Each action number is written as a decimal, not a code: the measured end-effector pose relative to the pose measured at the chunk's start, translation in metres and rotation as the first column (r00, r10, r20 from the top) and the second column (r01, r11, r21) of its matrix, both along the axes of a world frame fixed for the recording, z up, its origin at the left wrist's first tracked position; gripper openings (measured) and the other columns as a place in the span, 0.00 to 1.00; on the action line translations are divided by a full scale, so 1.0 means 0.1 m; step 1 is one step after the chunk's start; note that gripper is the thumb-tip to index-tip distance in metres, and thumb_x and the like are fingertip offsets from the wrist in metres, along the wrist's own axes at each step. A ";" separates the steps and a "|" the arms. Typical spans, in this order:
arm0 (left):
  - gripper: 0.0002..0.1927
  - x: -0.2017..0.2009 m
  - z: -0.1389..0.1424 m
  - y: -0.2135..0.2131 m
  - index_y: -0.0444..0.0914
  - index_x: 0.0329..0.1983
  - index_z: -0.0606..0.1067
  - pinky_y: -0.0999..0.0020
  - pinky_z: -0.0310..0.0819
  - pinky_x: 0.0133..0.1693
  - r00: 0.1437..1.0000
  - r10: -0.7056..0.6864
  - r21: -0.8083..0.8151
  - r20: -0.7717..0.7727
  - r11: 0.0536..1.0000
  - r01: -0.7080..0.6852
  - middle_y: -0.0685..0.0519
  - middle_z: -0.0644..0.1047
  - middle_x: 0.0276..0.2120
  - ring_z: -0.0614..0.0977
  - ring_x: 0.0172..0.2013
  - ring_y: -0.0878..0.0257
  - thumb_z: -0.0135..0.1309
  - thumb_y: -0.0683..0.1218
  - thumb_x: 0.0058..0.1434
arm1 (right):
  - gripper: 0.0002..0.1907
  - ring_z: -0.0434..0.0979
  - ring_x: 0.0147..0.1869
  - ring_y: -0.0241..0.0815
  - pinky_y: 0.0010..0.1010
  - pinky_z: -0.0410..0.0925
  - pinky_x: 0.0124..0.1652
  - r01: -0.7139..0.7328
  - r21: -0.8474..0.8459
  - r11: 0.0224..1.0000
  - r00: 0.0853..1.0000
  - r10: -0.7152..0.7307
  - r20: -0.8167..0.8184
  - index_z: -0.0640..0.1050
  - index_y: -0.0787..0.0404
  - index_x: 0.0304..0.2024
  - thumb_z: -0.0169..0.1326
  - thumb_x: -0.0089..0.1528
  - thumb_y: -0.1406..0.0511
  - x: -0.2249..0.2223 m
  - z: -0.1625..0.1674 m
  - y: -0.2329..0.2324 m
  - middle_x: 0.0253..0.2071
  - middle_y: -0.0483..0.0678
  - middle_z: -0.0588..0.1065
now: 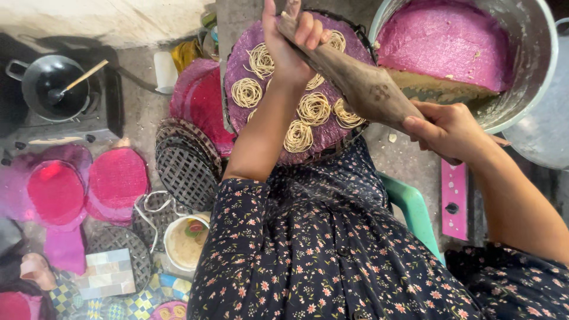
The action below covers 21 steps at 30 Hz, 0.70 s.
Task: The person sits and uses a wooden hand press to extrude dough into noodle strands, winding each batch into a nest on a round tray. They reload dough into the press cylinder with a stick, press the lever, and place finished noodle nests on the tray.
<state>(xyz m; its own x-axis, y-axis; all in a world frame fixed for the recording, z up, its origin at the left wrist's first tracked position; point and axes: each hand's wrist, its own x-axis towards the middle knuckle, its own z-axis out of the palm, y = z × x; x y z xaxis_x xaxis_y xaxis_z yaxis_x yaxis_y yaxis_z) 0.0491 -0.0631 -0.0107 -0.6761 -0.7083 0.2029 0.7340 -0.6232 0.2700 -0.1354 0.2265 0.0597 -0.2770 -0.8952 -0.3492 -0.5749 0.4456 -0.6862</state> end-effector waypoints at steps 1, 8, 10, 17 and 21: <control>0.31 0.02 0.00 0.07 0.45 0.43 0.74 0.60 0.68 0.35 0.999 -0.003 0.044 0.034 0.999 0.002 0.57 0.61 0.13 0.67 0.18 0.61 0.33 0.71 0.68 | 0.26 0.78 0.26 0.38 0.33 0.72 0.31 -0.014 -0.003 1.000 1.000 0.014 0.011 0.78 0.55 0.62 0.55 0.65 0.53 0.01 -0.02 0.04 0.24 0.50 0.78; 0.42 -0.12 -0.26 0.28 0.39 0.63 0.71 0.58 0.69 0.51 0.980 -0.197 -0.092 0.011 0.976 0.197 0.52 0.72 0.31 0.74 0.35 0.59 0.27 0.75 0.70 | 0.20 0.72 0.28 0.35 0.30 0.67 0.28 0.083 0.049 0.995 0.957 -0.093 0.273 0.80 0.63 0.54 0.52 0.67 0.57 -0.12 -0.22 0.37 0.26 0.47 0.75; 0.50 -0.18 -0.45 0.34 0.34 0.68 0.68 0.54 0.68 0.55 0.953 -0.255 -0.067 0.166 0.961 0.268 0.45 0.78 0.44 0.76 0.45 0.54 0.25 0.78 0.65 | 0.19 0.72 0.28 0.35 0.30 0.67 0.28 0.103 0.040 0.994 0.936 -0.110 0.335 0.79 0.66 0.52 0.52 0.67 0.59 -0.16 -0.31 0.41 0.28 0.46 0.75; 0.31 -0.49 -1.21 0.89 0.40 0.67 0.69 0.53 0.55 0.63 0.250 0.428 -0.436 0.869 0.419 0.797 0.46 0.79 0.58 0.75 0.61 0.50 0.25 0.57 0.72 | 0.18 0.73 0.28 0.34 0.28 0.69 0.29 0.125 -0.021 0.992 0.896 -0.104 0.431 0.76 0.68 0.51 0.50 0.69 0.59 -0.23 -0.56 0.43 0.30 0.47 0.75; 0.28 -0.41 -1.24 0.84 0.45 0.69 0.67 0.51 0.55 0.61 0.327 0.603 -0.528 0.727 0.188 0.828 0.43 0.74 0.57 0.71 0.61 0.47 0.26 0.53 0.71 | 0.18 0.73 0.28 0.34 0.28 0.68 0.29 0.169 -0.046 0.985 0.880 -0.130 0.456 0.76 0.66 0.54 0.49 0.69 0.60 -0.24 -0.65 0.40 0.30 0.47 0.75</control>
<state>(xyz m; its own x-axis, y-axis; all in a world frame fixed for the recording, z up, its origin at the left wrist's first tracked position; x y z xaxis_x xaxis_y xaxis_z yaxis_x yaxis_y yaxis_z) 0.0085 0.0209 -0.1350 -0.8999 -0.3840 -0.2068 -0.3994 0.5348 0.7447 -0.1589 0.2668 -0.0051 -0.2403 -0.8863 -0.3959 -0.1264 0.4330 -0.8925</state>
